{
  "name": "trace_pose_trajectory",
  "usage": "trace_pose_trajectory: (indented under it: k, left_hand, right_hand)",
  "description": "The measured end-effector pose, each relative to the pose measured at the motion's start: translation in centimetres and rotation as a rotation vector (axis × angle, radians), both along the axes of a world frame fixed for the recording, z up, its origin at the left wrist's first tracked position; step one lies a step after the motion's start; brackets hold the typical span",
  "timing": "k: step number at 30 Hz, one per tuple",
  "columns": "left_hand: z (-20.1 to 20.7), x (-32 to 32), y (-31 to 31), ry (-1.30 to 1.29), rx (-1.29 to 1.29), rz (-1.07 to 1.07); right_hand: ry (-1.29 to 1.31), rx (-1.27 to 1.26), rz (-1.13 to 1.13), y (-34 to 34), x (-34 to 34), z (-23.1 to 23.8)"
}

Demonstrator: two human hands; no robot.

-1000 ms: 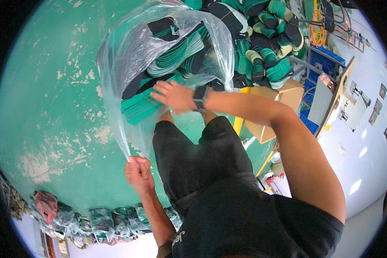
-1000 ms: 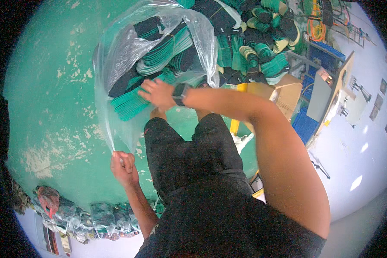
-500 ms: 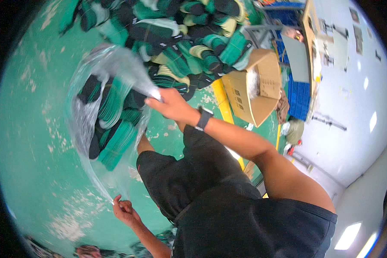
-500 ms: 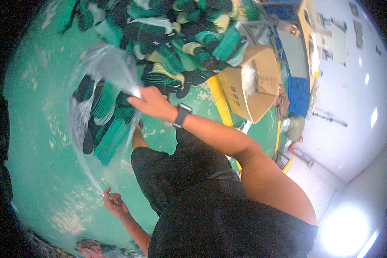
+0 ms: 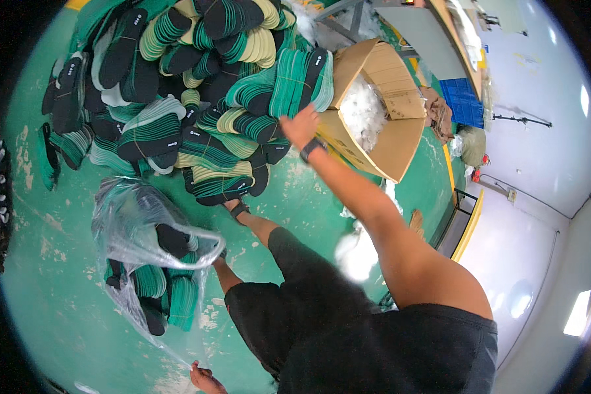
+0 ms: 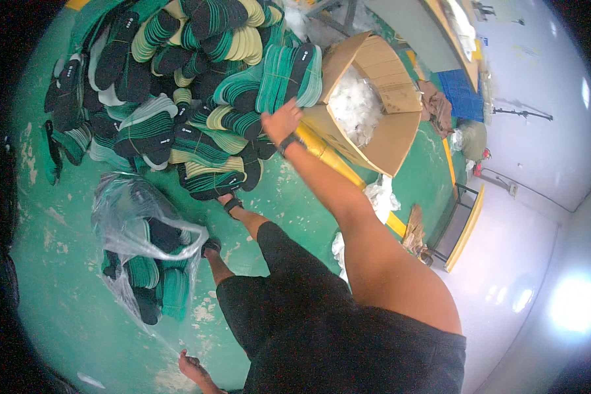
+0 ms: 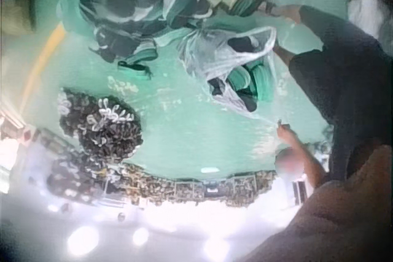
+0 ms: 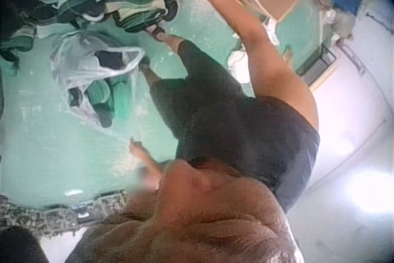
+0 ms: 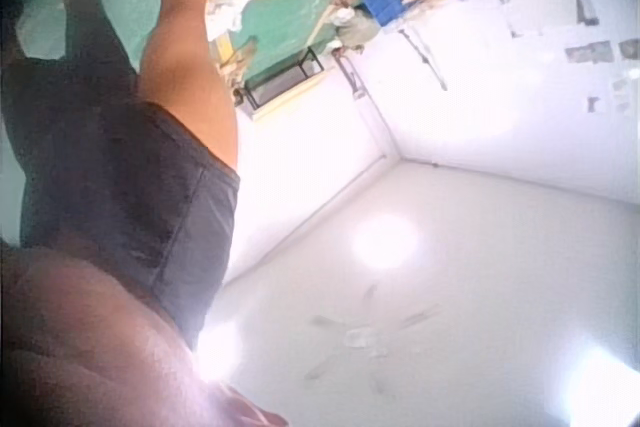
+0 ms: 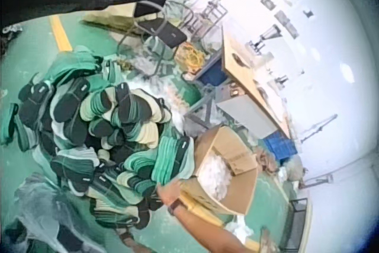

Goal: The person gathers green and black shoe soles from a large pile on the floor and places them into a clear plastic bag by hand.

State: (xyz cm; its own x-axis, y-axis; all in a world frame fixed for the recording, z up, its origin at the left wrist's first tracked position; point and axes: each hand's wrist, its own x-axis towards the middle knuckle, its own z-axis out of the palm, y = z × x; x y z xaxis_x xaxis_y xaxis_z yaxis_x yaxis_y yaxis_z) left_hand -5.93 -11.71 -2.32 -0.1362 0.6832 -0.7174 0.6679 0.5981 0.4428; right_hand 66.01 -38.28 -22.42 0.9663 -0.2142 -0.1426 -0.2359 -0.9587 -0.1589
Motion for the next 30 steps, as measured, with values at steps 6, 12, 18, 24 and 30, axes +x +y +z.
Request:
trace_pose_trajectory:
  k: [6, 12, 18, 24, 30]
  left_hand:
    - [0.7, 1.1, 2.1, 0.230, -0.136, -0.077]
    - [3.4, 7.4, -1.0, 0.189, -0.045, -0.424]
    - [1.2, 4.7, -0.5, 0.151, 0.067, 0.077]
    - [3.3, 5.4, -1.7, -0.130, 0.015, 0.360]
    - [3.2, 4.5, 0.0, -0.328, 0.024, 0.429]
  right_hand:
    - [-0.184, -0.225, -0.075, 1.0, 13.6, -9.5]
    - [0.101, -0.358, 0.096, 2.4, 13.7, -11.1]
    - [0.234, -0.071, 0.012, -5.3, 14.2, -6.9]
    - [0.438, 0.931, 0.206, 0.5, -3.1, 10.2]
    - [1.128, 1.154, 0.899, 8.6, -27.9, 20.2]
